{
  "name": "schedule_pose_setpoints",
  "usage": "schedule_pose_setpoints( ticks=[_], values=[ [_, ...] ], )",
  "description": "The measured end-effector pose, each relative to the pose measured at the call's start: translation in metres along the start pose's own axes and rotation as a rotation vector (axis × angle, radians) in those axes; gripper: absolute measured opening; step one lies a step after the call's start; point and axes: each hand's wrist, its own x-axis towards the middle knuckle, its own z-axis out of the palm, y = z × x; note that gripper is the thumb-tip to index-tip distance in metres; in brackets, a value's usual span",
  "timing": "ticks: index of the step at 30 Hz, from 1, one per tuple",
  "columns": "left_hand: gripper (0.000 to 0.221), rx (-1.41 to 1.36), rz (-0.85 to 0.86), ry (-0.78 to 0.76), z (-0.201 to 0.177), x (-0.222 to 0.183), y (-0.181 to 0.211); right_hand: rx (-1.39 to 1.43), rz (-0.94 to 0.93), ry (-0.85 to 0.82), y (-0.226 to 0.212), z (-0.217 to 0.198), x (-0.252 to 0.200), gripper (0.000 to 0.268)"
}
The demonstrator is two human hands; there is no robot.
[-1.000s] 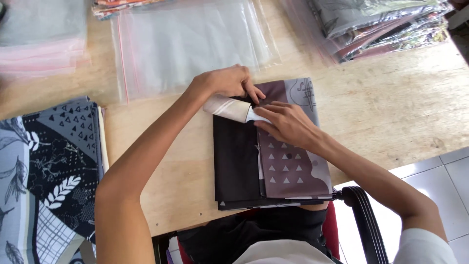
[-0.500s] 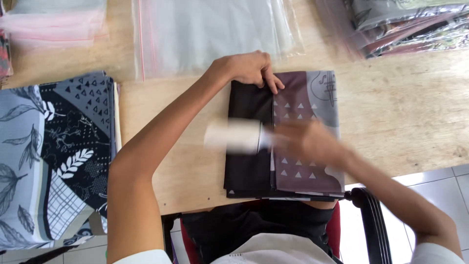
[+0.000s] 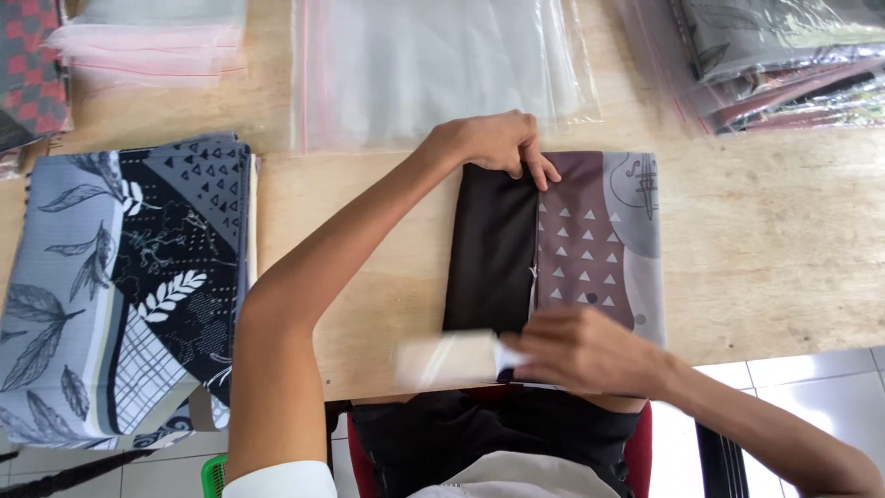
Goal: Cleaning a piece of fabric with a lint roller, folding it, and placing it into a plastic bag.
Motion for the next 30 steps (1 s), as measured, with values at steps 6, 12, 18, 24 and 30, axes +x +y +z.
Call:
schedule_pose_setpoints(
  ticks=[6, 12, 18, 24, 30],
  values=[
    [0.045, -0.043, -0.01, 0.024, 0.002, 0.004, -0.004, -0.281, 0.232, 0.073, 0.054, -0.015, -0.011, 0.024],
    [0.049, -0.138, 0.033, 0.033, 0.006, 0.0, -0.007, -0.2, 0.066, -0.052, -0.025, 0.003, -0.006, 0.036],
    [0.043, -0.166, 0.095, 0.016, 0.005, -0.016, -0.008, -0.139, -0.035, 0.064, -0.007, -0.032, -0.026, 0.016],
    [0.022, -0.255, 0.036, 0.415, -0.013, -0.045, -0.003, -0.209, 0.693, 0.393, 0.109, -0.109, -0.039, 0.01],
    [0.051, 0.069, -0.27, 0.341, -0.013, -0.039, -0.031, -0.562, 0.826, 0.488, 0.265, -0.112, -0.036, 0.023]
  ],
)
